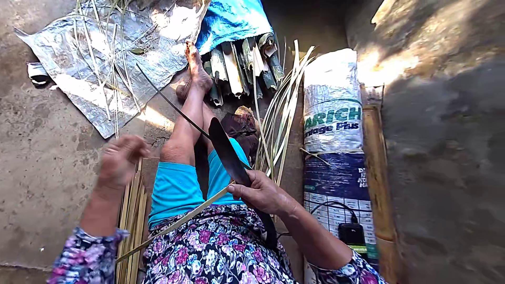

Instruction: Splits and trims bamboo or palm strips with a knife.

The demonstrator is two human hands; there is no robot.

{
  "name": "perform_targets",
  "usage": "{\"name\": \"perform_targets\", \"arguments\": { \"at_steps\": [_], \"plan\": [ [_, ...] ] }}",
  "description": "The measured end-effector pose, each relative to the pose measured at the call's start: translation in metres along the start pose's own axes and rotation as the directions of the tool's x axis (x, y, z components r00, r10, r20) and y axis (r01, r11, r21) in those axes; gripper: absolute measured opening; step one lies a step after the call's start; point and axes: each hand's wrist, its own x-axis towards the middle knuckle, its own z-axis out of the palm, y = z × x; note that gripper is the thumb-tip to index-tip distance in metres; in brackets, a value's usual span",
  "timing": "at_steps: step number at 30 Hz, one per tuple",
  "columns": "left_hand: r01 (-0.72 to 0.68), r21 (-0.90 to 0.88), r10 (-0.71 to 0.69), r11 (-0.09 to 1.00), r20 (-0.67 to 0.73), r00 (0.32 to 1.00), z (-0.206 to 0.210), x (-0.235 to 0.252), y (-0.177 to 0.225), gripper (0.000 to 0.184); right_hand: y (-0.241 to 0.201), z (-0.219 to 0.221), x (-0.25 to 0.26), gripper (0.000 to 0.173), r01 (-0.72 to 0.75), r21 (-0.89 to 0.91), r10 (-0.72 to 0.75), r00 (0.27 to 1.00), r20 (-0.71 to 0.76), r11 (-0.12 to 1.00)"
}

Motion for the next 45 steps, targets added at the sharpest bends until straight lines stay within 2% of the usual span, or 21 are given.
{"name": "perform_targets", "arguments": {
  "at_steps": [2, 3, 5, 6, 8, 9, 10, 11, 12, 13, 14, 16, 17, 20, 22, 25, 27, 30, 39, 43, 45],
  "plan": [
    [0.047, 0.035, -0.04, 0.998, -0.194, 0.98, -0.045, 0.039, 0.016, 0.024, -0.001, 0.0, 0.003, 0.009, -0.037, 0.006, 0.037, 0.999, -0.022, 0.999],
    [0.118, 0.119, -0.081, 0.986, -0.278, 0.957, -0.064, 0.058, 0.02, 0.03, -0.002, 0.002, 0.007, 0.009, -0.042, 0.032, 0.043, 0.998, -0.044, 0.999],
    [0.331, 0.28, -0.211, 0.901, -0.383, 0.899, -0.087, 0.082, 0.016, 0.062, -0.004, 0.009, 0.017, 0.007, -0.022, 0.102, 0.031, 0.995, -0.09, 0.995],
    [0.385, 0.347, -0.248, 0.855, -0.377, 0.892, -0.089, 0.082, 0.011, 0.064, -0.006, 0.011, 0.022, 0.007, -0.013, 0.127, 0.027, 0.994, -0.106, 0.992],
    [0.318, 0.477, -0.241, 0.819, -0.216, 0.946, -0.07, 0.06, -0.003, 0.039, -0.008, 0.013, 0.029, 0.007, -0.001, 0.154, 0.021, 0.992, -0.127, 0.988],
    [0.218, 0.497, -0.224, 0.84, -0.049, 0.973, -0.05, 0.041, -0.009, 0.029, -0.01, 0.013, 0.033, 0.006, 0.006, 0.155, 0.014, 0.991, -0.13, 0.988],
    [0.106, 0.491, -0.206, 0.865, 0.153, 0.967, -0.027, 0.021, -0.018, 0.029, -0.012, 0.013, 0.035, 0.005, 0.013, 0.156, 0.007, 0.992, -0.127, 0.988],
    [0.032, 0.466, -0.212, 0.884, 0.34, 0.916, -0.003, 0.001, -0.024, 0.034, -0.015, 0.014, 0.037, 0.005, 0.018, 0.159, 0.0, 0.993, -0.117, 0.987],
    [0.023, 0.433, -0.256, 0.901, 0.489, 0.834, 0.019, -0.017, -0.025, 0.042, -0.017, 0.015, 0.039, 0.005, 0.025, 0.165, -0.008, 0.994, -0.105, 0.986],
    [0.043, 0.389, -0.284, 0.92, 0.589, 0.756, 0.038, -0.032, -0.025, 0.049, -0.021, 0.017, 0.041, 0.005, 0.028, 0.176, -0.012, 0.996, -0.089, 0.984],
    [0.069, 0.31, -0.262, 0.948, 0.641, 0.721, 0.052, -0.041, -0.025, 0.049, -0.024, 0.018, 0.042, 0.006, 0.03, 0.194, -0.017, 0.997, -0.071, 0.981],
    [0.115, 0.084, -0.142, 0.99, 0.595, 0.791, 0.071, -0.053, -0.028, 0.029, -0.031, 0.018, 0.041, 0.006, 0.044, 0.262, -0.039, 0.999, -0.025, 0.964],
    [0.105, 0.015, -0.096, 0.994, 0.555, 0.826, 0.076, -0.054, -0.027, 0.022, -0.031, 0.017, 0.04, 0.013, 0.048, 0.306, -0.054, 0.998, 0.011, 0.951],
    [0.122, -0.064, -0.074, 0.99, 0.5, 0.863, 0.086, -0.051, -0.022, 0.021, -0.029, 0.009, 0.035, 0.062, -0.049, 0.508, -0.014, 0.993, 0.12, 0.86],
    [0.183, -0.101, -0.108, 0.978, 0.505, 0.856, 0.091, -0.049, -0.022, 0.023, -0.026, 0.005, 0.032, 0.077, -0.077, 0.608, -0.034, 0.985, 0.169, 0.79],
    [0.202, -0.106, -0.128, 0.974, 0.474, 0.871, 0.097, -0.049, -0.027, 0.023, -0.022, 0.002, 0.032, 0.072, -0.087, 0.67, -0.101, 0.966, 0.236, 0.737],
    [0.221, -0.118, -0.144, 0.968, 0.461, 0.876, 0.101, -0.049, -0.03, 0.024, -0.02, 0.0, 0.031, 0.075, -0.087, 0.695, -0.118, 0.963, 0.242, 0.714],
    [0.234, -0.137, -0.144, 0.963, 0.471, 0.87, 0.106, -0.05, -0.032, 0.025, -0.018, -0.002, 0.031, 0.08, -0.102, 0.682, -0.109, 0.96, 0.259, 0.724],
    [0.178, -0.081, -0.125, 0.981, 0.445, 0.887, 0.109, -0.051, -0.037, 0.024, -0.016, -0.007, 0.029, 0.077, -0.131, 0.624, -0.055, 0.962, 0.269, 0.77],
    [0.047, 0.051, -0.061, 0.998, 0.353, 0.934, 0.115, -0.056, -0.037, 0.022, -0.015, -0.005, 0.029, 0.075, -0.125, 0.631, -0.057, 0.964, 0.26, 0.766],
    [0.081, -0.012, -0.071, 0.997, 0.371, 0.926, 0.113, -0.057, -0.038, 0.022, -0.015, -0.004, 0.03, 0.074, -0.122, 0.611, -0.054, 0.964, 0.26, 0.782]
  ]
}}
